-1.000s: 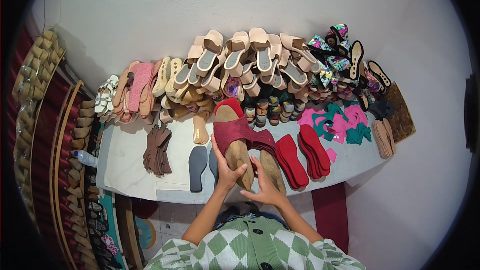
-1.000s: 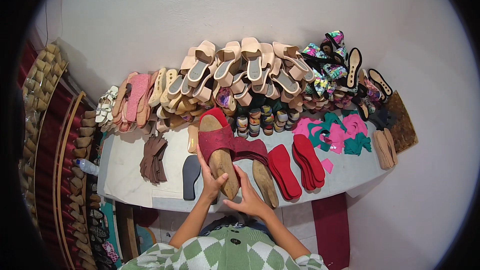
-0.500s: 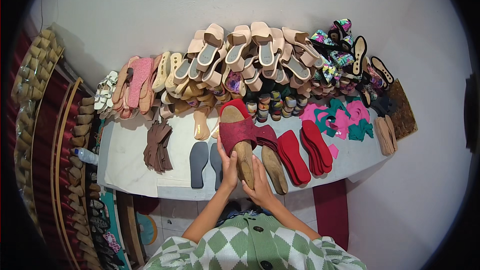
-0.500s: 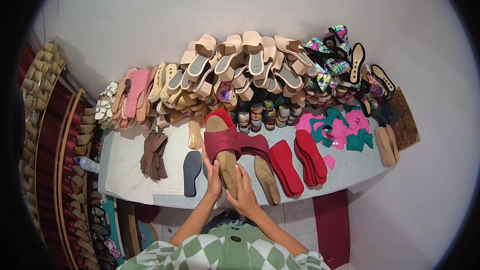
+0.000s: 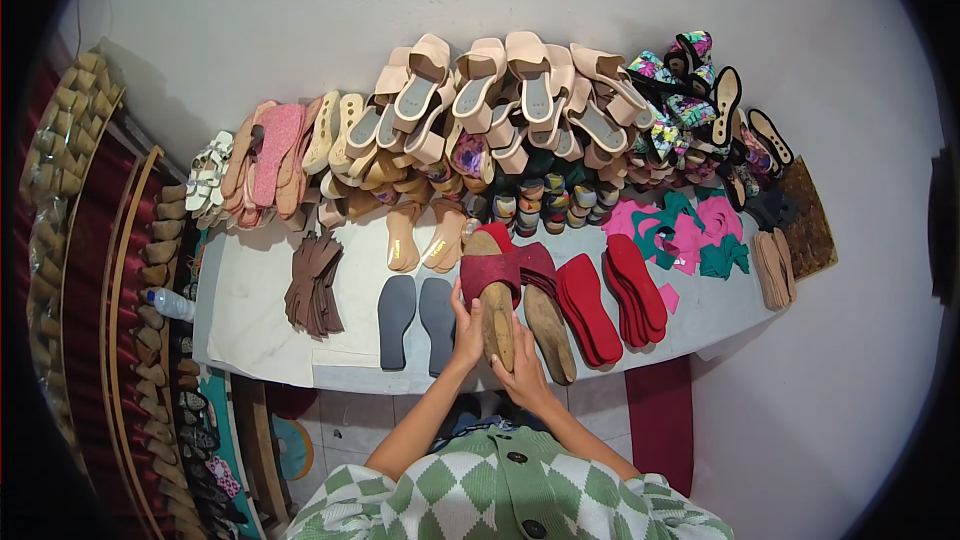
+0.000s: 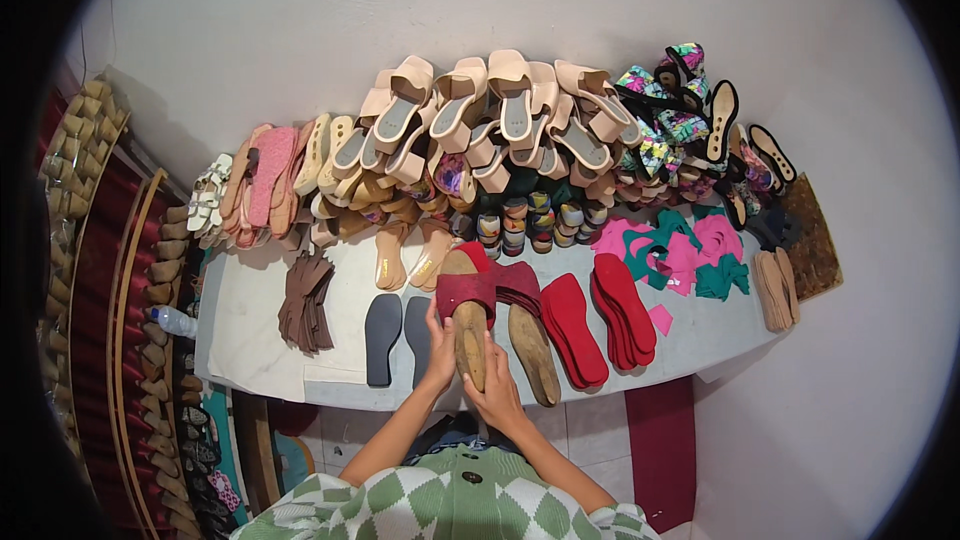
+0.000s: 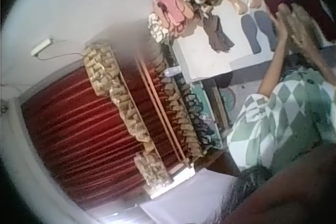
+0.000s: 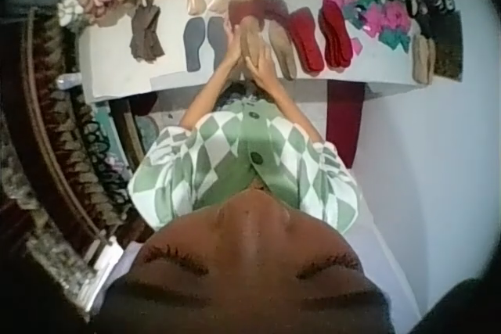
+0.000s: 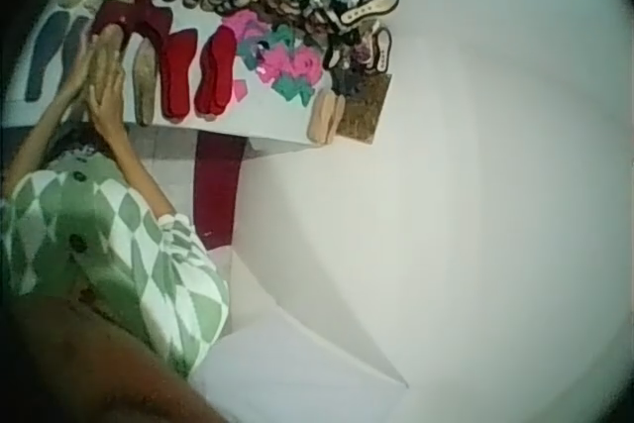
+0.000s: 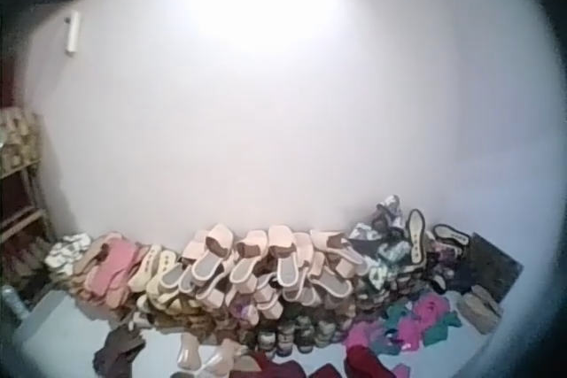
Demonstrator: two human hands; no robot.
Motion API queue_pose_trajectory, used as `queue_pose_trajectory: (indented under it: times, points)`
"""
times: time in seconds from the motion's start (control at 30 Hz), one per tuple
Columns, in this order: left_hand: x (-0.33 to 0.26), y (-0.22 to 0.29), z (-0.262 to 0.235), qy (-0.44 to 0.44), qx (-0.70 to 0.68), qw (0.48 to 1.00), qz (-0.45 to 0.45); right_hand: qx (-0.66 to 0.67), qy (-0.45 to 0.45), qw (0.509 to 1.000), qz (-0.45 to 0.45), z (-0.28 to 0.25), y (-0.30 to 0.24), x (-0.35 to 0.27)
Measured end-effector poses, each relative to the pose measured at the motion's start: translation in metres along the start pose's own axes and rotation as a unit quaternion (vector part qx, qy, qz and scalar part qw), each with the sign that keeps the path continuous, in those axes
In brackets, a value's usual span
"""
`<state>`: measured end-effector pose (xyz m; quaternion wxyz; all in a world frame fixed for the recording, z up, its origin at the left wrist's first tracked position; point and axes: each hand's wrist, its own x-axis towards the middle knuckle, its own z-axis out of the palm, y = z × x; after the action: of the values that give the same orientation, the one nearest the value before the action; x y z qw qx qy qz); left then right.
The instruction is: The person is matching and organizing various shoe components including uppers, insoles, and outsoles on a work table.
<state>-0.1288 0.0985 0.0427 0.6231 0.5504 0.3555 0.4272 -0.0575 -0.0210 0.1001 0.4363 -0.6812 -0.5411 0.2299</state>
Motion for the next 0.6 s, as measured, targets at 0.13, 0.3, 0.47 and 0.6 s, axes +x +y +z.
queue_pose_trajectory:
  times: [0.13,0.3,0.47,0.6]
  points:
    - [-0.023,-0.055,-0.002,0.002,0.02,0.996,-0.086,0.032,-0.037,0.997,0.061,0.016,0.045,-0.019]
    - [-0.051,-0.1,-0.009,0.047,0.001,0.987,-0.155,0.021,-0.061,0.996,0.066,0.038,0.072,-0.047]
    - [-0.072,-0.1,-0.018,0.036,0.087,0.984,-0.15,-0.085,-0.073,0.99,0.091,0.043,0.074,-0.066]
    - [-0.071,-0.077,-0.015,-0.002,0.123,0.977,-0.177,-0.102,-0.078,0.988,0.088,0.043,0.074,-0.072]
